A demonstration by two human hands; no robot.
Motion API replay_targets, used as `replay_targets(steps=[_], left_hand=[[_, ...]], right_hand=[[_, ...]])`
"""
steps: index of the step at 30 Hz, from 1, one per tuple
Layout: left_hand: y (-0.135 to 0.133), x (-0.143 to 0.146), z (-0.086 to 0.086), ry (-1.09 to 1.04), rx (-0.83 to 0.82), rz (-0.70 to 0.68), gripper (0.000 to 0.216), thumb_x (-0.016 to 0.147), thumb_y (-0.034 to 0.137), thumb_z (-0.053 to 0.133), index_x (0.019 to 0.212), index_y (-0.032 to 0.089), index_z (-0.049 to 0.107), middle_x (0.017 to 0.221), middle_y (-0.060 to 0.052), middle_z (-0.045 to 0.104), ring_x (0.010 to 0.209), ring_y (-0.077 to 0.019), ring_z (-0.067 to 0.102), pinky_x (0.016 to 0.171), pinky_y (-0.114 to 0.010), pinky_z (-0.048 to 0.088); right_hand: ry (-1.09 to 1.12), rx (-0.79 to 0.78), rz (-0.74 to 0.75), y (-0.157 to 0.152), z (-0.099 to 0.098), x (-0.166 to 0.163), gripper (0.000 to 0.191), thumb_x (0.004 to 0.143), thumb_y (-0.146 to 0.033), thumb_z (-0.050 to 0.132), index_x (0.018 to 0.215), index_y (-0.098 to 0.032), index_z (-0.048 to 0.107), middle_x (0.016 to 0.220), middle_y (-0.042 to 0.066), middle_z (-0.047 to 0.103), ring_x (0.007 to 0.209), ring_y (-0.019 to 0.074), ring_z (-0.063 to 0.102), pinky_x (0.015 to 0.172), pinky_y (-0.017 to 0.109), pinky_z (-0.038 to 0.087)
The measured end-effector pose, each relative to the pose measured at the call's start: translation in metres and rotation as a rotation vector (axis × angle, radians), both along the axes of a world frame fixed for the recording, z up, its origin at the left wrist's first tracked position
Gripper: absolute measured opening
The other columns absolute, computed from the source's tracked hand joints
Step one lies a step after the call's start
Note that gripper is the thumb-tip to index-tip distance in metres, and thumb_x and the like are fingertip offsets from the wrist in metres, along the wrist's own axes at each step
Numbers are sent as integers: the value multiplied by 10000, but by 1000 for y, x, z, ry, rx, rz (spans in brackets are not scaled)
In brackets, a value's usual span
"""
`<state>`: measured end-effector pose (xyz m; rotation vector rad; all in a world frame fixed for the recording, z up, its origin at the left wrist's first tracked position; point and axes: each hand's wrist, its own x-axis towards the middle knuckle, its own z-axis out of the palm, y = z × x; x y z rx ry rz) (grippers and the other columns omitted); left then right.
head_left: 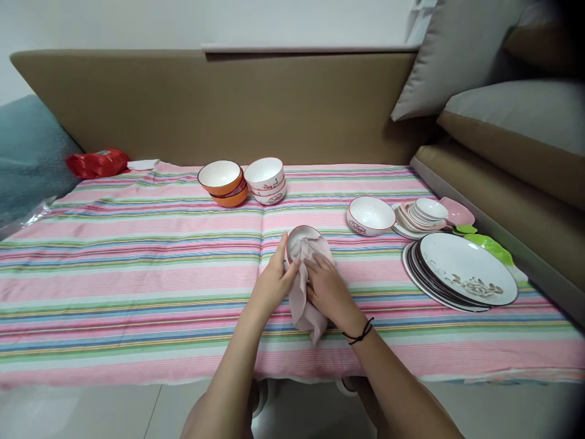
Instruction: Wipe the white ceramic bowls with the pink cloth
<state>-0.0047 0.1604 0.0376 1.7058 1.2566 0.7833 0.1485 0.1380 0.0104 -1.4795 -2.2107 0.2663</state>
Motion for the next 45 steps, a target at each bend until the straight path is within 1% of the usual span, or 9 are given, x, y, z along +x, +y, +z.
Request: replay_targets(steps=[4,10,15,19,28,32,37,41,45], left_hand=[[-3,4,-1,45,56,15,747,927,414,451,1546,210,87,1598,-108,208,1446,-265,256,1155,-436,250],[-1,3,-3,-5,-48,90,644,932,311,370,1514,141,152,1494,-183,381,1331,-306,442,1092,-473,336],[3,3,-6,2,-17,77,619,903,233,355,1498,146,211,1491,-162,388,1334,-279,437,1117,-441,314],[2,3,-6,47,10,37,648,890,228,371,1509,158,192,1554,-146,291,1399,-279,348,1146,-441,270],[1,7,0,0,-51,128,599,965,473,298,1494,199,241,1513,-131,375,1382,-292,376,1130,-457,289],[0,8,5,-35,-130,178,610,964,539,246,1479,212,262,1437,-135,468,1326,-308,447,1109,-485,299],[4,4,1,-73,-115,162,571,974,496,253,1441,177,334,1524,-120,355,1409,-253,329,1156,-416,232],[5,4,-2,-129,-143,150,570,958,489,337,1450,202,337,1544,-93,332,1431,-230,286,1164,-383,220],[4,4,0,-177,-189,143,656,910,502,455,1477,210,304,1454,-104,458,1328,-261,437,1078,-393,360]], right_hand=[[-6,-70,-39,-1,2,-1,250,793,-101,501,955,-144,686,986,116,704,919,236,608,822,341,446],[183,-107,-86,0,13,0,167,754,-155,564,590,-184,558,540,-37,542,503,105,431,509,250,261],[63,-72,48,-1,5,3,170,877,-208,510,886,-182,678,926,57,706,866,201,614,826,317,438],[-99,-3,19,-4,-1,5,453,869,-204,531,1307,-89,531,1413,185,490,1339,293,395,1117,457,273],[317,-261,20,-5,9,-7,174,837,-146,470,708,-182,582,687,23,664,593,154,573,576,248,410],[491,-244,93,-6,5,-9,132,831,-147,464,815,-174,592,773,21,685,671,158,598,629,245,446],[174,-194,126,-5,7,-4,215,889,-209,492,1015,-181,663,1033,76,707,933,220,636,847,338,477],[-64,-58,64,-6,-4,-6,509,858,-210,537,1350,-86,500,1430,190,476,1333,294,420,1116,459,304],[-72,-31,14,-4,-4,-11,444,855,-171,508,1288,-84,554,1349,180,558,1244,280,508,1072,446,355]])
